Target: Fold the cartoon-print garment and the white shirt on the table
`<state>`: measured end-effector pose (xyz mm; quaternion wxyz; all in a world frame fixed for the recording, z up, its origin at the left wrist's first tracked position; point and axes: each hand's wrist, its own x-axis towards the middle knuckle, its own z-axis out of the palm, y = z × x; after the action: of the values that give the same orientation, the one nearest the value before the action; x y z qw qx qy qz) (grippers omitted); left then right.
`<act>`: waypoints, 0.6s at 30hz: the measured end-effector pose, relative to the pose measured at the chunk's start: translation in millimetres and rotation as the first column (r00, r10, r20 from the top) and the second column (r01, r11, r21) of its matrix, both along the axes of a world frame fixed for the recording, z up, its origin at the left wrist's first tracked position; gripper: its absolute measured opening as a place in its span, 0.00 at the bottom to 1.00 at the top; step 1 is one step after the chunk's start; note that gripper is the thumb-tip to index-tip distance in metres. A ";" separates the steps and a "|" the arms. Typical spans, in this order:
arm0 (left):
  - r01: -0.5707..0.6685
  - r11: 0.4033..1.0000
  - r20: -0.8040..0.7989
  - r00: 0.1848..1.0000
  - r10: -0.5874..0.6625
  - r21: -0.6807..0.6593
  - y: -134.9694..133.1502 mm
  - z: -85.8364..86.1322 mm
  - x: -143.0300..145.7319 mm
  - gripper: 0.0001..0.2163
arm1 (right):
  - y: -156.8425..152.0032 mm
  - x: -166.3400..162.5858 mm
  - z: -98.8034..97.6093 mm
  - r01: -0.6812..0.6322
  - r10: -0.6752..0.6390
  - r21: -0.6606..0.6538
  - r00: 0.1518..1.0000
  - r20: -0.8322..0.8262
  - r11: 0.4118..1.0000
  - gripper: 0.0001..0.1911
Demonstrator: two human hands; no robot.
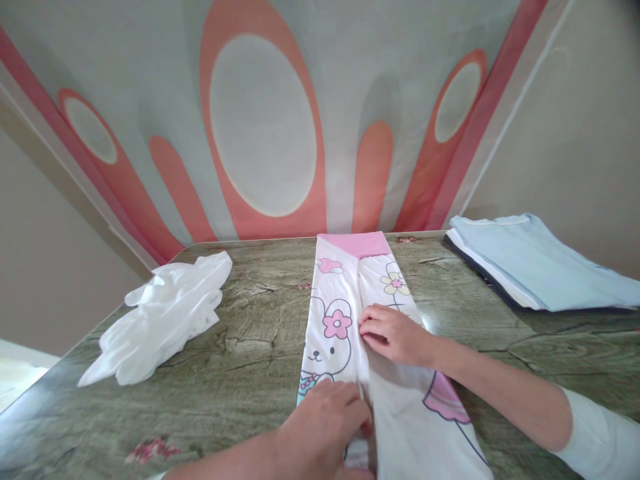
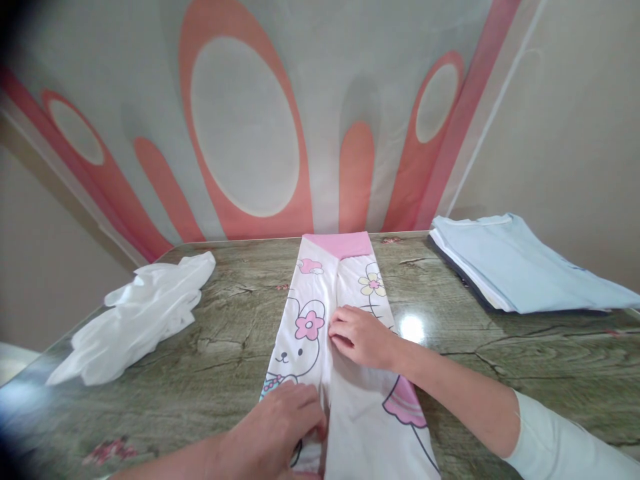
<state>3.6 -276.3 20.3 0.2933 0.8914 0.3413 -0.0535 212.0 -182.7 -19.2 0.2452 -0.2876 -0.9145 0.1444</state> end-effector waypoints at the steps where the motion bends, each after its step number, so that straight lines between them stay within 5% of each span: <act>1: -0.005 1.000 0.008 1.000 0.005 0.002 -0.9 -0.5 0.3 0.13 | -1.6 -0.4 1.5 -0.024 0.024 -0.019 1.000 -0.006 1.000 0.08; 6: -0.057 0.998 0.109 0.992 0.061 -0.035 -1.5 1.6 -1.4 0.03 | -6.4 0.3 8.5 -0.048 0.047 -0.108 0.999 -0.006 0.993 0.07; 9: -0.076 0.982 0.200 0.974 0.110 -0.172 2.8 8.0 -7.3 0.03 | -9.9 0.4 11.5 -0.100 0.101 -0.130 0.995 0.002 0.986 0.14; 18: 0.008 0.830 0.406 0.875 0.264 -0.558 14.6 14.8 -34.3 0.06 | -28.3 -6.2 7.3 -0.257 0.255 0.043 0.966 0.037 0.965 0.10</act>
<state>-30.7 -261.7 35.1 0.6098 0.7315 0.2919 0.0885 205.8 -211.0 -11.8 0.2168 -0.1634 -0.9509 0.1486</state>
